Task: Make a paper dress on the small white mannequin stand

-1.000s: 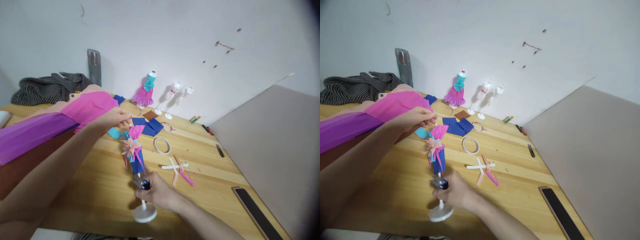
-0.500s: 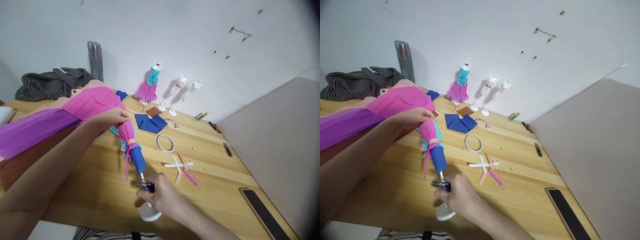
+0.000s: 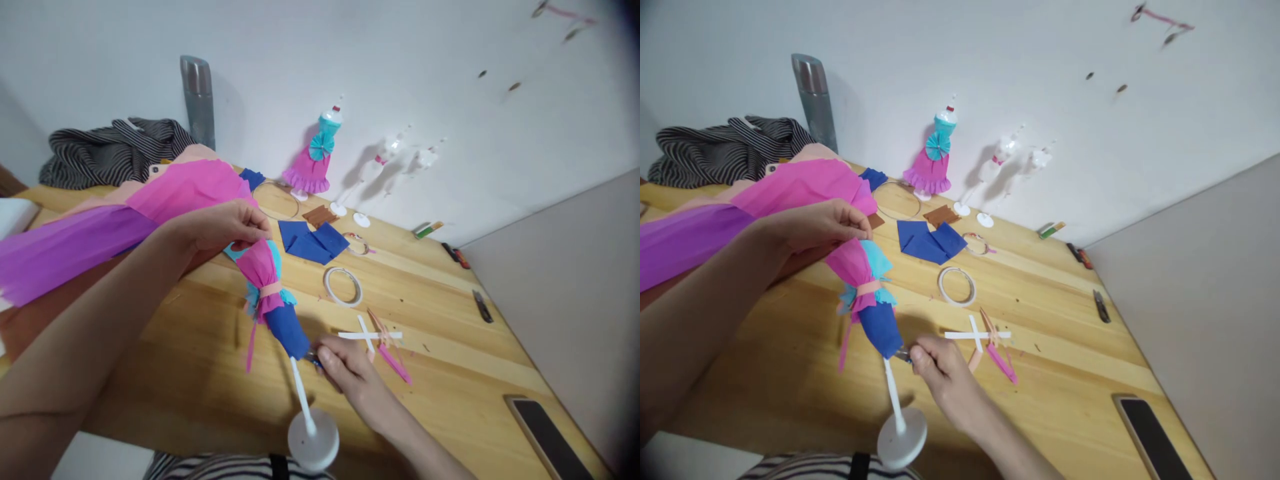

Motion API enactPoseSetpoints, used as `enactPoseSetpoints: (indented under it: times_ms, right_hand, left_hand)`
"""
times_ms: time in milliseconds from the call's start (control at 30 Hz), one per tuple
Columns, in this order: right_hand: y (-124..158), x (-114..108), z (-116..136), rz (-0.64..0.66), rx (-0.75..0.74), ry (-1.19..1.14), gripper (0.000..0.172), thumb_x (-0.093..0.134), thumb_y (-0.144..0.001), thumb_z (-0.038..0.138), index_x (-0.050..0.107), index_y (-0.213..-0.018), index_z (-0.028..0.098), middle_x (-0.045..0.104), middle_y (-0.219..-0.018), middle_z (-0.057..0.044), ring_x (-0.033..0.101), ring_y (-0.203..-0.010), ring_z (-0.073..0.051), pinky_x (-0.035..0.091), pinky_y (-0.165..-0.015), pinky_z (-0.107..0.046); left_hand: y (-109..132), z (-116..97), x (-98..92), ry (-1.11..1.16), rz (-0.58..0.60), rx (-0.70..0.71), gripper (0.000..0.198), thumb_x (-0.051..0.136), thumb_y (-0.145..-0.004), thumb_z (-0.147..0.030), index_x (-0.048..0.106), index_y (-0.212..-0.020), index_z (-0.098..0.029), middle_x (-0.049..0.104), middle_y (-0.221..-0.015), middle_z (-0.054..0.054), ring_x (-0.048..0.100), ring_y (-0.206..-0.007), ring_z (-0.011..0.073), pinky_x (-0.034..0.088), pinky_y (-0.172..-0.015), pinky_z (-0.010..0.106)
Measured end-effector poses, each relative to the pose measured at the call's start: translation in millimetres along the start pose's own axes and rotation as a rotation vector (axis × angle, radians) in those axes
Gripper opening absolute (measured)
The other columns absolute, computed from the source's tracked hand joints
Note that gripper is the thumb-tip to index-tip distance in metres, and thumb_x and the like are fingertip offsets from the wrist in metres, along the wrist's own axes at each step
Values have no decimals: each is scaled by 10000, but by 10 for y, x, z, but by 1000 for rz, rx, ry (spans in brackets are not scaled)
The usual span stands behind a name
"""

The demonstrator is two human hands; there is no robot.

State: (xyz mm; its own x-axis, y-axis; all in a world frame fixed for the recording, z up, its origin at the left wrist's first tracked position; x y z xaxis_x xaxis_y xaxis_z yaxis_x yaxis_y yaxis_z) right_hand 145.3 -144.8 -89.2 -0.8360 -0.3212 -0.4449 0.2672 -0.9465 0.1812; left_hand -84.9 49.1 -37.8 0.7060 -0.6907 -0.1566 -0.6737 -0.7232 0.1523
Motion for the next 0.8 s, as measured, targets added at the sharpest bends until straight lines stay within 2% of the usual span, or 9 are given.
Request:
enactPoseSetpoints:
  times_ms: [100,200,267,333,433,500,567,667,800]
  right_hand:
    - [52,-36,-52,48,-29,-16,516,335,-931,595,461,-634,192,409,-588,25,387,-541,-123,292,-511,-254]
    - [59,-101,-90,-15,-24,42,508,324,-947,561,444,-615,196,426,-573,24,407,-524,-124,317,-511,-256]
    - [29,-141,-97,-58,-47,146,466,335,-965,492,496,-648,190,497,-597,2,474,-559,-141,360,-539,-264]
    - [-19,-166,-84,-87,-103,288,346,398,-962,390,589,-767,178,615,-708,-45,568,-663,-177,421,-607,-291]
    - [-99,-182,12,-259,-297,437,120,528,-900,236,628,-913,171,678,-851,-96,626,-813,-232,478,-703,-357]
    - [-149,-170,148,-392,-493,417,98,577,-859,164,615,-949,175,672,-871,-98,625,-867,-243,496,-746,-388]
    - [-208,-135,320,-417,-635,379,183,612,-828,122,605,-997,191,661,-889,-89,615,-908,-243,504,-766,-401]
    - [-312,-63,561,-417,-794,442,229,644,-794,103,617,-1010,175,647,-862,-88,598,-872,-241,502,-736,-407]
    - [-429,-12,676,-414,-851,520,166,587,-831,96,662,-959,169,648,-823,-77,599,-841,-231,494,-711,-402]
  left_hand:
    - [-5,7,-15,19,-37,-56,87,670,-687,-197,665,-665,-113,525,-518,-17,440,-452,60,349,-452,166]
    - [10,-15,-12,16,-50,-87,81,680,-673,-192,667,-659,-114,512,-514,-22,424,-448,53,334,-448,160]
    - [25,-42,2,11,-55,-96,75,681,-669,-190,666,-656,-118,501,-507,-29,400,-442,44,311,-437,150]
    - [37,-68,20,1,-57,-91,76,678,-669,-191,661,-644,-120,489,-499,-35,378,-439,38,291,-427,142]
    - [51,-99,45,-20,-41,-59,70,667,-671,-184,658,-637,-124,485,-497,-38,379,-444,42,291,-427,144]
    - [64,-115,61,-25,-26,-42,64,660,-680,-176,657,-643,-124,481,-494,-40,380,-444,42,287,-426,145]
    - [84,-133,81,-20,-16,-27,59,650,-694,-161,652,-653,-118,477,-499,-44,372,-448,36,277,-426,142]
    - [117,-161,118,4,8,0,63,631,-720,-141,639,-671,-102,478,-518,-49,357,-456,26,268,-428,139]
    - [133,-172,147,36,-22,20,67,630,-732,-126,624,-680,-84,461,-516,-58,333,-454,17,249,-426,140]
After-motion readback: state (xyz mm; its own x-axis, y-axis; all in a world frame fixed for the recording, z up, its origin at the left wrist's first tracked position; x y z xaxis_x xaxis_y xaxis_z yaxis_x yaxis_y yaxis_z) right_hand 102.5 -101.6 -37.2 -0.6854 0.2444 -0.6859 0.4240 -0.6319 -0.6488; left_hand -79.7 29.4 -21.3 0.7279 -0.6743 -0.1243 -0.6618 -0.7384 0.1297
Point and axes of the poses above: each hand's wrist, its own y-axis away from the middle knuckle, its own x-axis out of the palm, z = x × y, the point moved 1 cm from there along -y, towards the middle knuckle
